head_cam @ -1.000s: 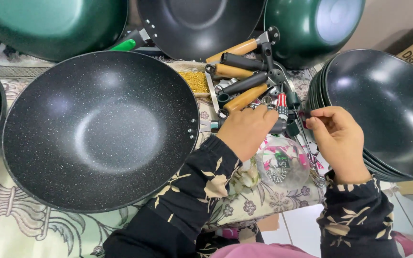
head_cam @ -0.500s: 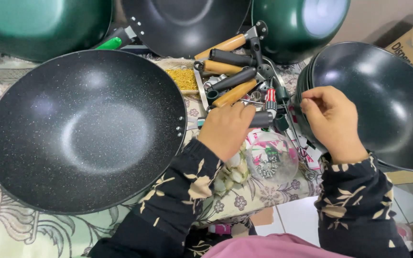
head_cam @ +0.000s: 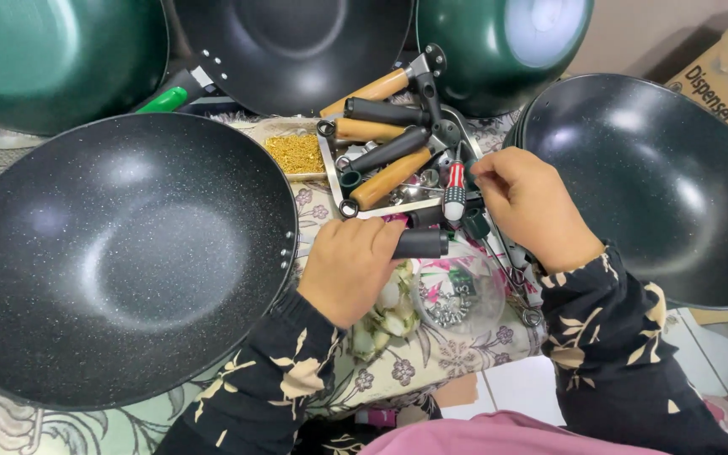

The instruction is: Assembling wooden handles onto metal woks using a manual screwdriver

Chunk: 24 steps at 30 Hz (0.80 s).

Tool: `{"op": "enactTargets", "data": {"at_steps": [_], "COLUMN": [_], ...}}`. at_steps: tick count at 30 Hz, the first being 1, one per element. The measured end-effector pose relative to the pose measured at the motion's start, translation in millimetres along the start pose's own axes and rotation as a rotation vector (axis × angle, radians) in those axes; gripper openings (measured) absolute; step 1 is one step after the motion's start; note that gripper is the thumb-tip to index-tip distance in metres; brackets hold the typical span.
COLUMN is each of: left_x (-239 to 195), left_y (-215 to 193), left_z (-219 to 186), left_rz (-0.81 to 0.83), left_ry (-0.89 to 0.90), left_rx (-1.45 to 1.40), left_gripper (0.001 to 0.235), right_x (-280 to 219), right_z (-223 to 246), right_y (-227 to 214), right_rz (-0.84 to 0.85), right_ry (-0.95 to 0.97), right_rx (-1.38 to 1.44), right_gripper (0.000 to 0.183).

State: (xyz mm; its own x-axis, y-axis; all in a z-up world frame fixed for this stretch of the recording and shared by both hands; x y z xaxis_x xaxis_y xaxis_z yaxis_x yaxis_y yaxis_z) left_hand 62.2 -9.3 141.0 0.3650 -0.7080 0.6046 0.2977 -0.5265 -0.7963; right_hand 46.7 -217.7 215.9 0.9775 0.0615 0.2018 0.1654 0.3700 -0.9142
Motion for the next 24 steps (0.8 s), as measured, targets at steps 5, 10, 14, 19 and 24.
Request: {"op": "enactTargets", "data": {"at_steps": [5, 10, 14, 19, 24], "left_x": [-6.5, -6.1, -5.4, -4.2, -4.5], "left_y": [-4.4, -6.9, -9.9, -14.2, -18.1], "left_z": [-5.4, -3.9, -3.0, -2.9, -2.5], "left_rz": [0.005, -0.006, -0.033, -0.055, -0.092], "left_ry": [0.000, -0.019, -0.044, -0.044, -0.044], "left_rx": [-0.023, -0.056, -0.066, -0.081, -0.105], "left_gripper": [0.035, 0.033, 0.031, 0.033, 0.026], "right_x": [20.2, 44.0, 67.3, 79.1, 90.1], "right_z": [6.5, 7.9, -29.9, -93.8, -121.4], "right_y": [-4.3, -2.6, 36.3, 91.0, 113.7], "right_rz": [0.056, 0.119, 0.366, 0.409, 0.510], "right_ry": [0.007, -0.012, 0.092, 0.202, 0.360], "right_rx": [-0.091, -0.233, -0.481, -0.690, -0.736], "right_gripper": [0.015, 0.017, 0.022, 0.015, 0.020]}}
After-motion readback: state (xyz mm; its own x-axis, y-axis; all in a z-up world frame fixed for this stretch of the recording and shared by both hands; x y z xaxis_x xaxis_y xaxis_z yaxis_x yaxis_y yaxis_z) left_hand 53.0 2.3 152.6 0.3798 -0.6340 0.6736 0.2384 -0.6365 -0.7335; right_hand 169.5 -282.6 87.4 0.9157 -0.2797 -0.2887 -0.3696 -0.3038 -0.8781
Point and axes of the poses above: each hand's wrist, its own x-axis towards the middle knuckle, its own y-axis out of the palm, z = x × y, the point moved 6 cm from there along x, towards the middle knuckle, and after that the axes turned 13 degrees about z, right-handed, at the moved point
